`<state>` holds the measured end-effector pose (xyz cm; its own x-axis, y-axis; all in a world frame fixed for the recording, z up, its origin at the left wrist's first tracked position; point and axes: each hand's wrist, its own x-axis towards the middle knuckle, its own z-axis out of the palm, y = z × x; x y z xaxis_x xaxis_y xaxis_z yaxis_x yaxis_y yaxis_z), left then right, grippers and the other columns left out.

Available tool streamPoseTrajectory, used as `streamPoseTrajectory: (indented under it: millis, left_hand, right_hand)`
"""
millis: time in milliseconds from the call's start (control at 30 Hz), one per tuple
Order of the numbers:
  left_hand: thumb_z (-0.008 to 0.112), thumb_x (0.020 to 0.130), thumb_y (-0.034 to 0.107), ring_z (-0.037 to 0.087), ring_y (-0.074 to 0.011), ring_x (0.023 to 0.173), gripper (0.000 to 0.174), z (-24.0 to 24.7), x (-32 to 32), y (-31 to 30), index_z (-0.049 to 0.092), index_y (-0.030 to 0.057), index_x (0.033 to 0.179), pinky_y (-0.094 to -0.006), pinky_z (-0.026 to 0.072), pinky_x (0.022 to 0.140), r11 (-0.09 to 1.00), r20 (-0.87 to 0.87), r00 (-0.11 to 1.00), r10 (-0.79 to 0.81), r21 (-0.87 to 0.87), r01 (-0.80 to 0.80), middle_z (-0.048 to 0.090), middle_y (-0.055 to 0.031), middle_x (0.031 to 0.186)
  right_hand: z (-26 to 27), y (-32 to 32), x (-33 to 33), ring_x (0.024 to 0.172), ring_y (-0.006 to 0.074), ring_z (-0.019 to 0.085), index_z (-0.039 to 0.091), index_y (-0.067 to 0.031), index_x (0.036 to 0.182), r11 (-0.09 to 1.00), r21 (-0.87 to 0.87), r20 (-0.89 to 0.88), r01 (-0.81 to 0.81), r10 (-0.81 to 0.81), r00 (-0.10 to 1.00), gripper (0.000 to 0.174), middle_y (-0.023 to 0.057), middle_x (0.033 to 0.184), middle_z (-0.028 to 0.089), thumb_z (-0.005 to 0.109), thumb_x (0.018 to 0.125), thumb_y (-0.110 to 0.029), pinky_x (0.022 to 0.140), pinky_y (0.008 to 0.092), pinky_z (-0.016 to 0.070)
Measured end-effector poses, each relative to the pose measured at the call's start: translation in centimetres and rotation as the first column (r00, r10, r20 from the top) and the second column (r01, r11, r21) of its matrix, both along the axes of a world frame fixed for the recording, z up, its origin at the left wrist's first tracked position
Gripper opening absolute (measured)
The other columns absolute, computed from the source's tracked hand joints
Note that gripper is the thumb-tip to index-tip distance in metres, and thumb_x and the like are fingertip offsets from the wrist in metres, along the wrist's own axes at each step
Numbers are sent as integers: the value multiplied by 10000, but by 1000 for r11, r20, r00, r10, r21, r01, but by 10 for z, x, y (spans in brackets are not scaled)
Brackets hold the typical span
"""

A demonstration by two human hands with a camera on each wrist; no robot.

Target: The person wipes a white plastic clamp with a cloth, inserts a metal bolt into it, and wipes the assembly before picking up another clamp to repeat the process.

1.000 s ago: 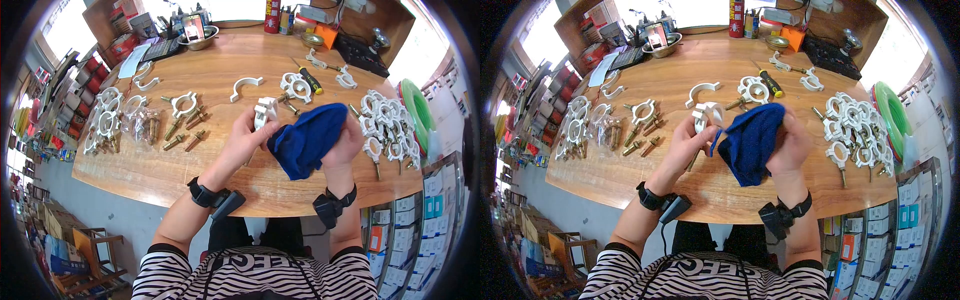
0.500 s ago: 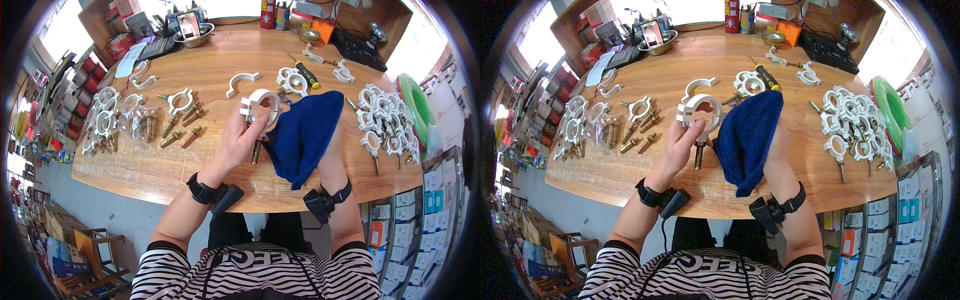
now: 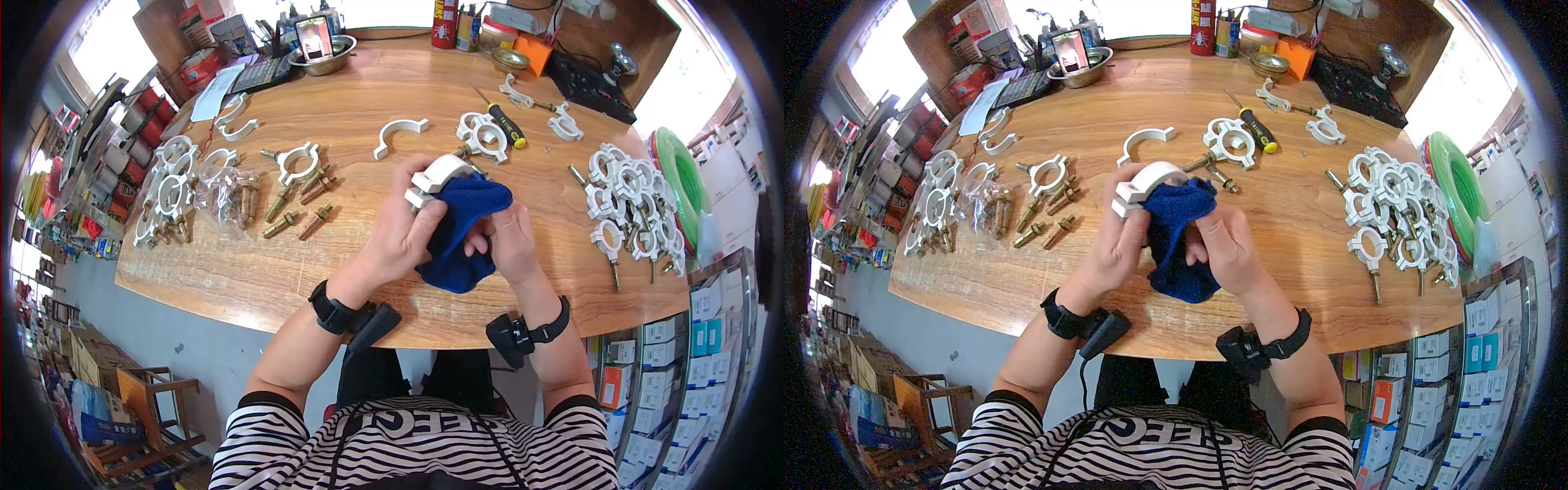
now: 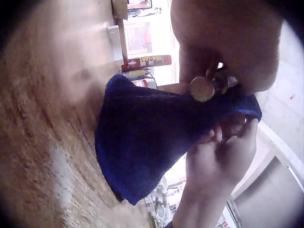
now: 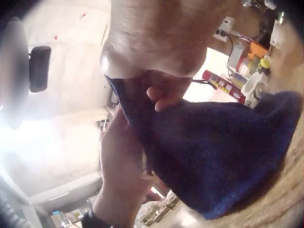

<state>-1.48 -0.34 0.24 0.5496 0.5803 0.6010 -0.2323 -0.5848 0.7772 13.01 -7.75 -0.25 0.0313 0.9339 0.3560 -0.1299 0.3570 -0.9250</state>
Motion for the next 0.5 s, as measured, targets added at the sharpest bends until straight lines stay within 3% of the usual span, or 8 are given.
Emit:
streamPoseTrajectory:
  millis: [33, 100, 233, 300, 333, 367, 400, 500]
  left_hand:
    - [428, 878, 282, 465, -189, 934, 415, 0, 2, 1, 333, 7, 1173, -301, 361, 835, 999, 95, 995, 22, 34, -25, 471, -111, 1011]
    - [415, 883, 314, 460, -193, 956, 452, 0, 2, 4, 314, 6, 1198, -297, 346, 859, 996, 189, 981, 39, 67, -53, 466, -108, 1038]
    - [417, 878, 357, 450, -192, 1010, 517, 1, -2, 8, 301, 19, 1252, -280, 321, 897, 986, 146, 984, -101, -115, 119, 472, -106, 1089]
    - [426, 875, 358, 448, -193, 1024, 525, 2, -3, 9, 305, 24, 1262, -279, 324, 898, 966, 154, 975, -162, -178, 189, 473, -111, 1101]
    - [437, 871, 359, 449, -195, 1029, 515, 2, -2, 7, 330, 27, 1250, -281, 328, 897, 977, 135, 980, -144, -139, 162, 478, -116, 1102]
    - [447, 866, 360, 451, -197, 1034, 505, 2, -2, 6, 355, 31, 1238, -283, 332, 896, 986, 112, 986, -125, -99, 136, 482, -120, 1103]
    - [474, 851, 344, 448, -230, 1051, 496, 4, -2, 5, 381, 27, 1222, -309, 343, 895, 987, 101, 989, -105, -110, 116, 473, -142, 1115]
    - [489, 838, 329, 433, -267, 1074, 492, 1, -1, 11, 398, 19, 1209, -338, 340, 903, 992, 71, 997, -17, 125, 8, 455, -165, 1133]
  right_hand:
    - [0, 0, -1, 454, 105, 430, 539, 29, 926, 1000, 0, -1, 1, -1, 1000, 461, 53, 645, 476, 355, 898, -394, 445, 218, 371]
    - [3, -1, -5, 425, 103, 398, 509, 5, 860, 977, -10, -283, -215, 204, 937, 428, 56, 619, 473, 339, 906, -384, 434, 234, 373]
    - [2, -2, -7, 450, 117, 414, 523, 3, 929, 974, -37, -303, -224, 203, 931, 447, 87, 701, 537, 320, 898, -394, 468, 260, 401]
    - [-1, -2, -6, 445, 167, 459, 526, 8, 912, 993, -118, 64, -12, 20, 998, 374, 106, 653, 524, 387, 890, -338, 456, 284, 414]
    - [1, 1, -8, 445, 167, 459, 526, 8, 912, 993, -118, 69, -18, 26, 997, 374, 106, 653, 524, 387, 890, -338, 456, 284, 414]
    - [4, 5, -14, 493, 217, 504, 538, 0, 915, 987, 104, 374, 125, -155, 914, 344, 126, 698, 545, 412, 875, -318, 481, 305, 429]
    - [9, 6, -18, 541, 267, 548, 551, -8, 917, 916, 354, 588, 187, -373, 718, 315, 146, 742, 566, 437, 861, -297, 507, 327, 444]
    - [21, 1, -21, 655, 326, 573, 567, -26, 871, 897, 376, 644, 234, -435, 630, 261, 162, 774, 568, 469, 835, -266, 551, 347, 456]
